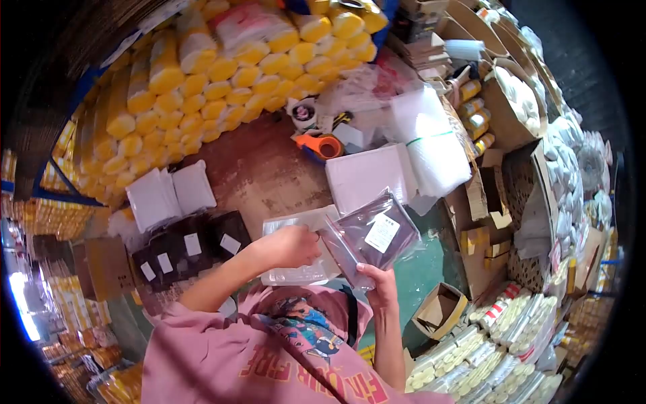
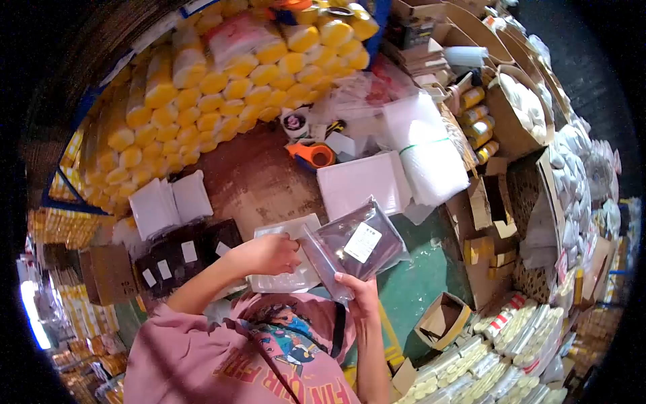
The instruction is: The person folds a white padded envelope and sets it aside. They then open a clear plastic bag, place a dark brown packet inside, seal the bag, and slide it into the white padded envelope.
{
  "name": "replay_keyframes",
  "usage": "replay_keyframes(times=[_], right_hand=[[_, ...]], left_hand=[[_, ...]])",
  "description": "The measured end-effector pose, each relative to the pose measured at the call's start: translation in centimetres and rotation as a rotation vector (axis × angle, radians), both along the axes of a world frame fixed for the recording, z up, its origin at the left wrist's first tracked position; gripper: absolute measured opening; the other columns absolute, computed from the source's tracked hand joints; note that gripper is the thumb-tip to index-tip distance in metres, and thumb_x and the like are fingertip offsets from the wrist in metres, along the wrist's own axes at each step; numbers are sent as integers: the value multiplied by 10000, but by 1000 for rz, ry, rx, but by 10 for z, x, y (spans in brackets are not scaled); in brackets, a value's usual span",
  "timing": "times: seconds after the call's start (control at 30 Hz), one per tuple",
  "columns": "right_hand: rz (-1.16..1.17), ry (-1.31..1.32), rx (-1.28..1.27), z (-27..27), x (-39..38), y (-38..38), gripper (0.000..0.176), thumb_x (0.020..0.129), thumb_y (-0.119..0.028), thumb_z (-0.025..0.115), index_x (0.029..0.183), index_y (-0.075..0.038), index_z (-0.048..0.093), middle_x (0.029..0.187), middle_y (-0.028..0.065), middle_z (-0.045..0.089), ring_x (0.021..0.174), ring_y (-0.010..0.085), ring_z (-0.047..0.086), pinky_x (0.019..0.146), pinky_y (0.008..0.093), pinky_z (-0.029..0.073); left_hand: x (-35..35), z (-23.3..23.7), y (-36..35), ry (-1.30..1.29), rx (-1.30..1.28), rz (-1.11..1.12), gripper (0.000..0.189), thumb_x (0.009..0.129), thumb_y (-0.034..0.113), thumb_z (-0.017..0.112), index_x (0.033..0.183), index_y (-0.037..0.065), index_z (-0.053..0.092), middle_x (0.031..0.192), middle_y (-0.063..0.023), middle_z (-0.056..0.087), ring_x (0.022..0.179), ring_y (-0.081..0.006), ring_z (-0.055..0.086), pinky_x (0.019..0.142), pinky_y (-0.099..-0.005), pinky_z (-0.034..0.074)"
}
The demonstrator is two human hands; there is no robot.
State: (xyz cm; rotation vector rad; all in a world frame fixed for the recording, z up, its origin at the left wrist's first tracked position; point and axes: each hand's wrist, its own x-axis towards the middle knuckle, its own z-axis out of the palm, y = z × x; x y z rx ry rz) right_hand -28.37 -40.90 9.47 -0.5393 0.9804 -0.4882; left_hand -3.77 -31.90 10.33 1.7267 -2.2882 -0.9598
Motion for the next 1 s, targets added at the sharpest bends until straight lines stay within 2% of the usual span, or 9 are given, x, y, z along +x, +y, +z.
replay_keyframes(times=[0.17,0.37,0.47,0.57,0.6,0.73,0.87,0.97,1.0], right_hand=[[89,54,-38,-7,17,13,616,655,65,745,1223,9,513,1078,105,630,938,235,647,829,353,538],[103,117,-14,-20,32,14,583,675,75,740,1207,29,505,1079,138,633,932,244,661,825,355,555],[46,30,-5,-27,45,13,568,701,95,709,1226,23,503,1101,126,635,965,248,658,839,366,560],[18,-62,54,-28,50,9,561,727,106,679,1251,11,502,1124,125,632,979,255,658,849,375,567],[4,-96,78,-27,51,7,562,735,108,671,1261,7,501,1134,126,631,985,257,658,852,378,568],[-12,-190,140,-23,50,1,615,734,110,661,1312,-1,480,1189,143,619,1006,276,657,874,383,560],[10,-180,-9,-31,43,-13,624,745,95,643,1332,-4,456,1195,131,615,1041,279,645,907,391,543],[83,-188,-40,-24,43,-27,692,699,108,669,1342,-30,455,1249,131,591,1095,291,618,936,385,522],[158,-203,-36,-39,35,-35,732,695,103,674,1368,-59,436,1278,122,575,1114,292,607,949,387,515]], left_hand=[[21,-3,31,252,-47,167,110,748,151,714,831,86,679,932,-66,620,917,-302,578,796,-426,500],[1,-6,33,468,-152,277,159,735,135,767,877,83,719,1292,-72,548,1096,-275,551,922,-391,477],[-9,0,29,362,-197,337,310,723,93,777,1027,110,714,1410,-86,451,1123,-272,559,932,-379,496],[-26,-13,23,535,-285,579,500,709,43,782,1182,155,663,1456,-109,393,1113,-277,585,905,-361,529],[-27,-15,21,426,-418,579,659,702,21,785,1313,139,568,1450,-123,385,1077,-278,612,871,-354,552],[-19,2,9,650,-349,712,713,704,81,806,1348,39,503,1406,-146,401,1084,-309,603,873,-394,548],[-5,38,-10,-137,-486,697,863,636,282,854,1387,97,471,1360,-157,450,1192,-345,504,977,-462,432],[11,71,-31,-347,-513,666,1055,567,375,872,1460,123,370,1362,-141,469,1290,-342,411,1064,-482,321],[23,56,-34,-159,-313,599,1083,581,407,862,1482,131,328,1482,-143,335,1341,-357,330,1096,-507,273]])
